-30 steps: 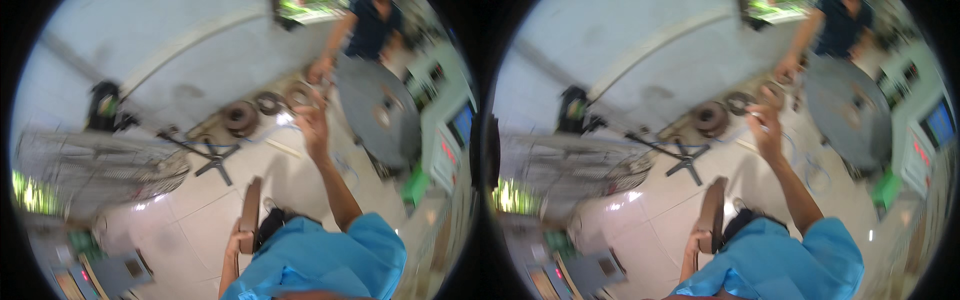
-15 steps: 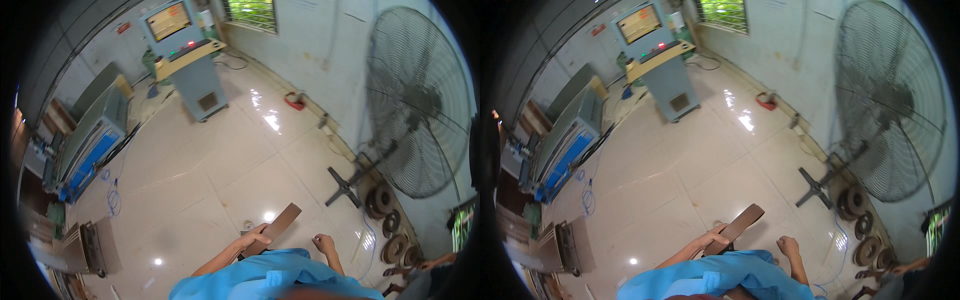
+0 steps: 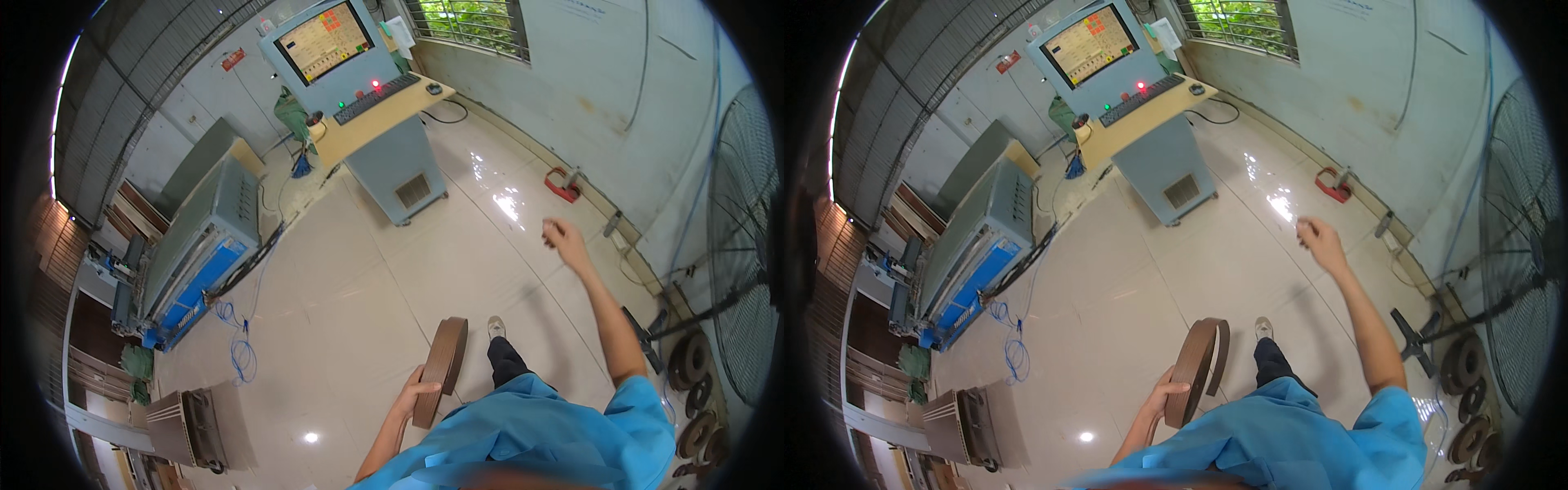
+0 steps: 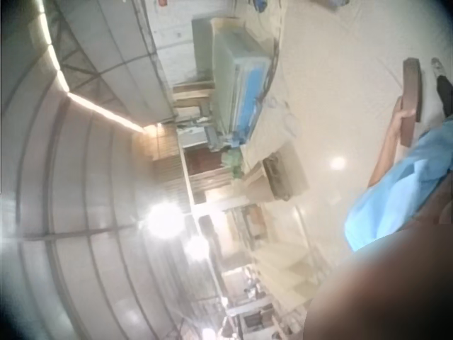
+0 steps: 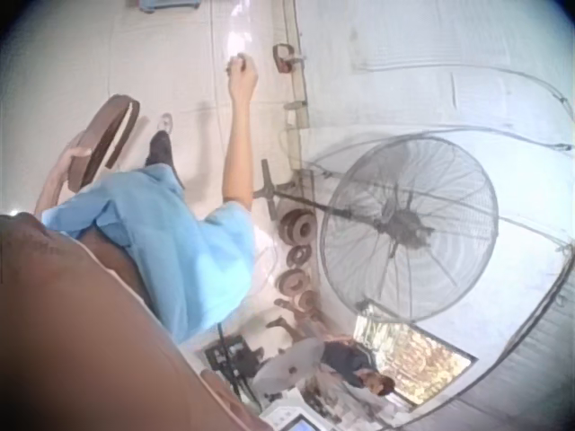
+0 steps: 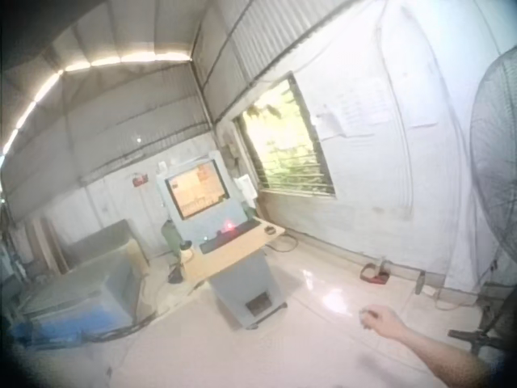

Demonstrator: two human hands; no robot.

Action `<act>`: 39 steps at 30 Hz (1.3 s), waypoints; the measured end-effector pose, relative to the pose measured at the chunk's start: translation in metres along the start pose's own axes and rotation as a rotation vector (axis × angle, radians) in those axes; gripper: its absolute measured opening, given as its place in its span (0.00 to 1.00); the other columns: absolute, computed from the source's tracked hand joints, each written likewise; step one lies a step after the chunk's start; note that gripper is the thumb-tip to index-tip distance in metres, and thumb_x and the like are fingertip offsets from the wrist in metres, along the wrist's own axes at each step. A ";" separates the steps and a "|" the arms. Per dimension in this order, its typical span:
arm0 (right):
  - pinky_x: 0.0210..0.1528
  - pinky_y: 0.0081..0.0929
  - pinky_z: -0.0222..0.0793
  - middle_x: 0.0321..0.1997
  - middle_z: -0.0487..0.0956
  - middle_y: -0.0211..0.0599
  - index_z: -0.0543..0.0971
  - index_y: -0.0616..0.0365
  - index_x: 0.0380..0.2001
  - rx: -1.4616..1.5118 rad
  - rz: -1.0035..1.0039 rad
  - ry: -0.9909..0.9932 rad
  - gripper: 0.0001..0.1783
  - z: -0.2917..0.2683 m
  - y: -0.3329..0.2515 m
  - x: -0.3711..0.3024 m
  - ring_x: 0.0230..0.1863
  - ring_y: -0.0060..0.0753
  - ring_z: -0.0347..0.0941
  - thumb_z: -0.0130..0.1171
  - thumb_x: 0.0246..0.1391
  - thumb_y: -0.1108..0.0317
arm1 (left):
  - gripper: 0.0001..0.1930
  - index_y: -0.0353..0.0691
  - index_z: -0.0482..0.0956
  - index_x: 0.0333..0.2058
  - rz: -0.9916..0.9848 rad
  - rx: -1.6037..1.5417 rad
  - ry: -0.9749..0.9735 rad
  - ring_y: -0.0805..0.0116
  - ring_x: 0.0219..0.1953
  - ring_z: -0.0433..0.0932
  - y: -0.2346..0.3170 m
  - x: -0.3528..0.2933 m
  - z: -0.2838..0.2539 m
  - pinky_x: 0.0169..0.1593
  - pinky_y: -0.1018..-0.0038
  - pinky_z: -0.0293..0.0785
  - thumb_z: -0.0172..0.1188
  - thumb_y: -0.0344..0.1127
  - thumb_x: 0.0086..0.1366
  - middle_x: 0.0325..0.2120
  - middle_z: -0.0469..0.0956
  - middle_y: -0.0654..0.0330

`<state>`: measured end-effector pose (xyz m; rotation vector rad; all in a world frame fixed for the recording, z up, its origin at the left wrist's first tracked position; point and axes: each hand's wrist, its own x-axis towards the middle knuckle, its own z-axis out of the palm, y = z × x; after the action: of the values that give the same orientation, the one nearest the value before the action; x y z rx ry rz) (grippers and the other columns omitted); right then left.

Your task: The person fits white wooden strips into slots on a large curved wooden structure, then moves to a machine area to handle and mark brown circular components. They return to the structure to continue fitting wooden strips into place.

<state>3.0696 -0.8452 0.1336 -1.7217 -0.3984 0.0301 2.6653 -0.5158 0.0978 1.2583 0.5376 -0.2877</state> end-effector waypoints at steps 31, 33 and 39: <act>0.51 0.43 0.81 0.38 0.90 0.40 0.85 0.50 0.54 -1.164 -0.860 -0.260 0.22 0.322 -0.225 1.171 0.45 0.46 0.87 0.66 0.57 0.59 | 0.26 0.41 0.79 0.51 -0.399 -0.841 0.756 0.47 0.50 0.79 0.154 0.398 -0.153 0.56 0.59 0.77 0.68 0.46 0.56 0.40 0.84 0.46; 0.50 0.42 0.81 0.39 0.90 0.41 0.88 0.53 0.49 -1.125 -0.607 -0.390 0.21 0.326 -0.227 1.194 0.46 0.44 0.86 0.68 0.53 0.58 | 0.26 0.40 0.79 0.51 -0.337 -0.878 0.803 0.48 0.50 0.80 0.168 0.414 -0.133 0.56 0.59 0.77 0.68 0.46 0.56 0.41 0.84 0.47; 0.46 0.37 0.79 0.42 0.89 0.47 0.91 0.58 0.40 -1.198 -0.487 -0.960 0.24 0.351 -0.224 1.259 0.47 0.38 0.84 0.75 0.45 0.51 | 0.26 0.39 0.80 0.52 -0.171 -0.990 0.906 0.50 0.49 0.81 0.257 0.459 -0.055 0.55 0.57 0.78 0.68 0.46 0.57 0.42 0.85 0.48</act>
<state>4.1123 -0.1303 0.5332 -2.6324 -1.8158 0.3250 3.1657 -0.3493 0.0534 0.2990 1.3568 0.4205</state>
